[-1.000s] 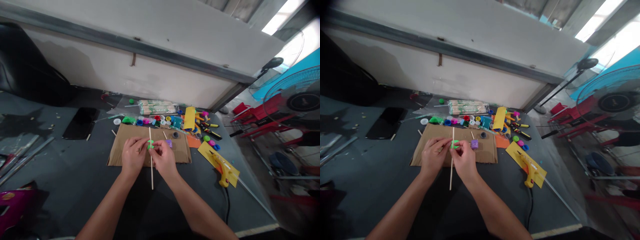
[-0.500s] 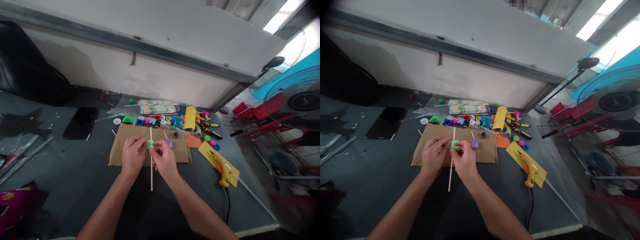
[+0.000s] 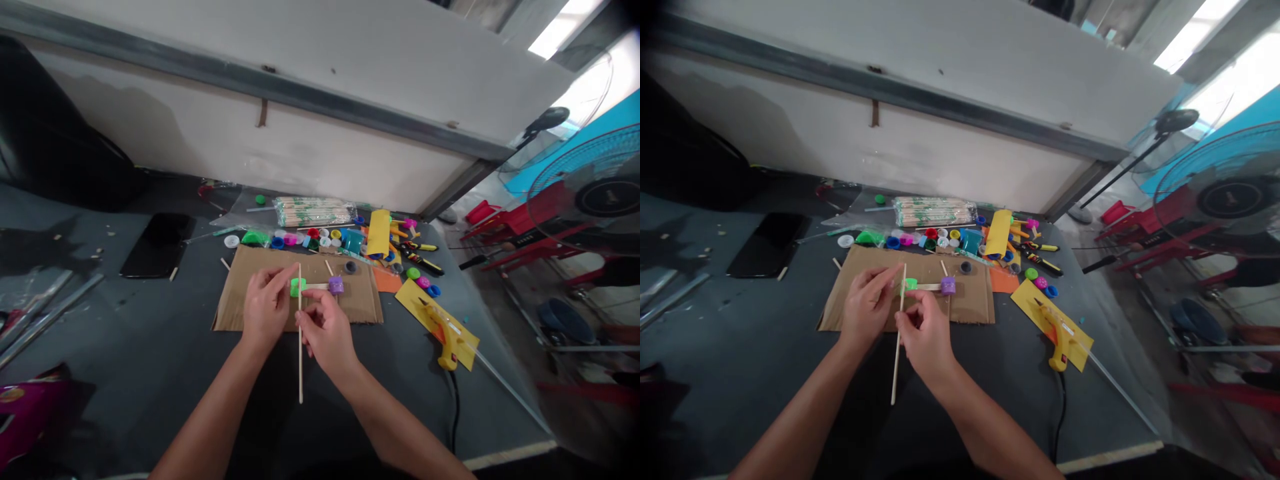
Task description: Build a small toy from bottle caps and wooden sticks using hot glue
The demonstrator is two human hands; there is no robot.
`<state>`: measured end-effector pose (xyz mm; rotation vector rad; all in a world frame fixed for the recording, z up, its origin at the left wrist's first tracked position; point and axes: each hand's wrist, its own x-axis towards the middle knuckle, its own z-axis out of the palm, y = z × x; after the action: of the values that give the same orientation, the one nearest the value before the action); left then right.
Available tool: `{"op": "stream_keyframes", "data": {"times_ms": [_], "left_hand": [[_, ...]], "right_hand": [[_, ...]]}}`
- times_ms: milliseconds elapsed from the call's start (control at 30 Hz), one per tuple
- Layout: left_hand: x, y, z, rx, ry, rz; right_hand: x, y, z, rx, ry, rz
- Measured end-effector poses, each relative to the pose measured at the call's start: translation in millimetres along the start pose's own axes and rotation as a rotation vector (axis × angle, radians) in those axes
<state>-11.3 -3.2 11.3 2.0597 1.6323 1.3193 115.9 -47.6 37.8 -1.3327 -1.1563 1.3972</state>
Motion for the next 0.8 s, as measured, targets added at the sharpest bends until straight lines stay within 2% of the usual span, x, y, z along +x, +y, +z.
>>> {"op": "stream_keyframes", "data": {"times_ms": [133,233,267,333,433,467,533,667,800], "left_hand": [[-1,-3,-0.2,-0.028,0.016,-0.062],[-2,-7,0.1,-0.077,0.032,-0.136],[-3,-9,0.8,-0.099,0.032,-0.163],[-4,-10,3.0,-0.138,0.034,-0.213],[-6,-10,6.5,-0.168,0.044,-0.254],[-7,-9,7.2,-0.171,0.049,-0.256],[-7,-8,7.2,-0.167,0.059,-0.258],[-7,-9,3.7,-0.156,0.081,-0.285],[-5,-11,0.1,-0.179,0.105,-0.313]], "right_hand": [[5,-2,-11,-0.074,0.052,-0.079],[20,-14,-40,-0.232,0.160,-0.176],[28,-20,-52,-0.323,0.178,-0.196],[50,-34,-75,-0.579,0.134,-0.193],[88,-50,-93,-1.038,0.077,-0.085],[100,-52,-94,-1.184,0.025,-0.055],[123,-51,-89,-1.282,-0.032,-0.017],[152,-35,-73,-1.348,-0.087,0.032],[162,-31,-71,-1.349,-0.099,0.038]]}}
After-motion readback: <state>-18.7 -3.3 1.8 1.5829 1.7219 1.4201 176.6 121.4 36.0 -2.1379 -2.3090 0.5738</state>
